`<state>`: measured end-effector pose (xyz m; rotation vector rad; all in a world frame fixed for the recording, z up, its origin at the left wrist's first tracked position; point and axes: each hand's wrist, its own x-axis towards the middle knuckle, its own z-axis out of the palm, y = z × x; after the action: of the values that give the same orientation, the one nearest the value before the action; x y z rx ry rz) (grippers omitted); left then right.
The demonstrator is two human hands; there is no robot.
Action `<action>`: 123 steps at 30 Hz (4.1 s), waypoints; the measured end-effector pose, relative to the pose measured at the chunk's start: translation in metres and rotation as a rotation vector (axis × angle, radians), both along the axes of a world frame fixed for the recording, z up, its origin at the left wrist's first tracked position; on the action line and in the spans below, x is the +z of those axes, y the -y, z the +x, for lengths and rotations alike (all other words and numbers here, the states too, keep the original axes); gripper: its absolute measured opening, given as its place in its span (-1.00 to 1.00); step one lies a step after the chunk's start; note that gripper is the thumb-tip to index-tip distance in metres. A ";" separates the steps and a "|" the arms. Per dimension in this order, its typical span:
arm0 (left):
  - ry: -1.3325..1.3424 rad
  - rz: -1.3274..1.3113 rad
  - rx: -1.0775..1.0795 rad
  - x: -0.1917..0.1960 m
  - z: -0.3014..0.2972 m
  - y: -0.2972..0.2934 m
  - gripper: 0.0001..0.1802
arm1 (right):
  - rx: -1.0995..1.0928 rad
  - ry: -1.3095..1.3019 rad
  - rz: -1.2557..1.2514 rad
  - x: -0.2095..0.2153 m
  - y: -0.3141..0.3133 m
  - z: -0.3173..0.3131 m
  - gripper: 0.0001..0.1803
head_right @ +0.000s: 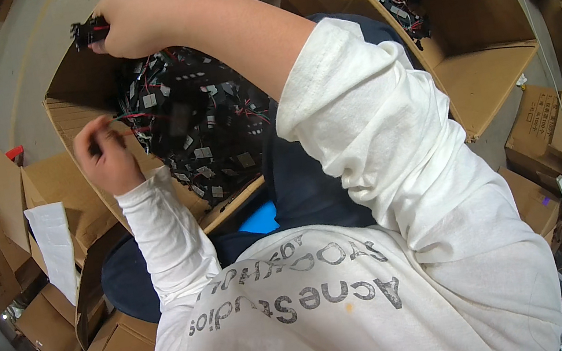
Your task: The recorder is sorting various plastic and electronic components into cardboard boxes while sitting on the floor of a warehouse/factory.
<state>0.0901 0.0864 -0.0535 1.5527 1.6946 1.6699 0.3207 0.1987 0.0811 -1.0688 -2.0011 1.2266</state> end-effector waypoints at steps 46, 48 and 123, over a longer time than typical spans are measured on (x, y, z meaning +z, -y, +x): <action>-1.393 -0.512 -0.616 -0.252 0.085 -0.005 -0.58 | -0.098 0.097 0.031 -0.007 -0.012 0.008 -0.72; -1.470 -0.342 -0.569 -0.263 0.087 -0.003 -0.61 | -0.086 0.067 -0.078 -0.001 -0.008 0.014 -0.69; -0.513 -0.613 0.078 0.084 -0.047 -0.004 -0.68 | -0.129 -0.228 -0.317 0.010 0.002 -0.009 -0.84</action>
<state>0.0433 0.0907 0.0304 1.6714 2.2500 0.6674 0.3121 0.1969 0.0908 -1.1269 -1.5773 1.5541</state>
